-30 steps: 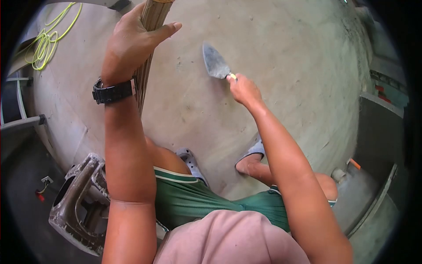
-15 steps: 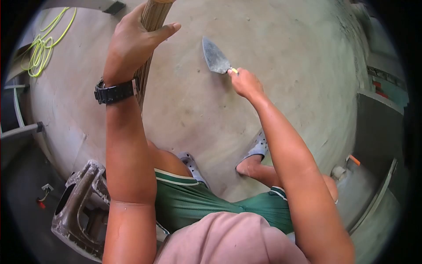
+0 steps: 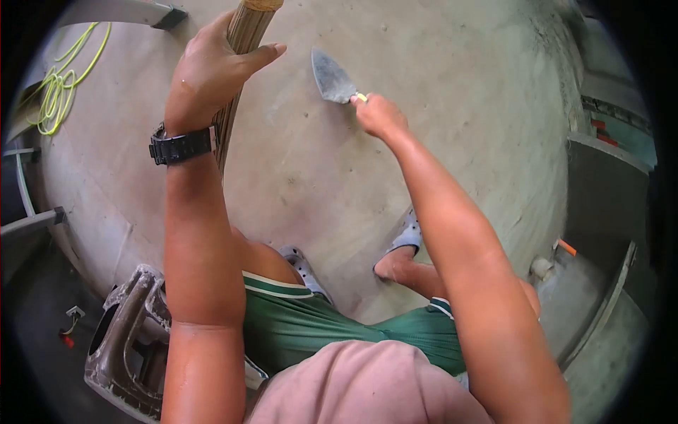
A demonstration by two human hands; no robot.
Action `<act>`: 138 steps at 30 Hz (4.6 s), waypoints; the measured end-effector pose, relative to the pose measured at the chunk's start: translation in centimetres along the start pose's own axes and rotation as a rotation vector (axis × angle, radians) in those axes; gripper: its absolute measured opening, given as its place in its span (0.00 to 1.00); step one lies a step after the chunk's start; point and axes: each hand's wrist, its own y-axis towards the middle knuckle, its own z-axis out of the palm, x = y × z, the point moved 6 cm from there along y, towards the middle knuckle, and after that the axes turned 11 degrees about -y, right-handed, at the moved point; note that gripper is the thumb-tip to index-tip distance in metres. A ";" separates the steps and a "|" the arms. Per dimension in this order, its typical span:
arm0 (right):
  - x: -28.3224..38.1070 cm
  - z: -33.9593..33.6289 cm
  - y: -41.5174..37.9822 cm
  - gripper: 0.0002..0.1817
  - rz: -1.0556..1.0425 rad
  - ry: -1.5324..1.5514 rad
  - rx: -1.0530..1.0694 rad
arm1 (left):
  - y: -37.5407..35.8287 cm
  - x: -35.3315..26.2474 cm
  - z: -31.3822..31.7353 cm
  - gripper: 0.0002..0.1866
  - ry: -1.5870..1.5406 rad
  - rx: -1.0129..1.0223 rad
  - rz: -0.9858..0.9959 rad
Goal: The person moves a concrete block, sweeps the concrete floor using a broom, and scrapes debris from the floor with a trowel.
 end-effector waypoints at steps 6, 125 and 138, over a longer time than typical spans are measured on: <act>4.0 1.2 -0.4 0.26 -0.057 0.369 0.060 | -1.2 -1.2 -1.2 0.28 -0.161 -0.042 0.026; -35.0 1.0 -15.5 0.29 -0.133 -0.224 0.154 | 1.5 5.1 19.8 0.29 0.356 0.292 -0.043; -38.4 -0.5 -14.4 0.28 0.265 0.011 0.077 | -4.9 13.2 25.3 0.70 0.817 0.194 -0.295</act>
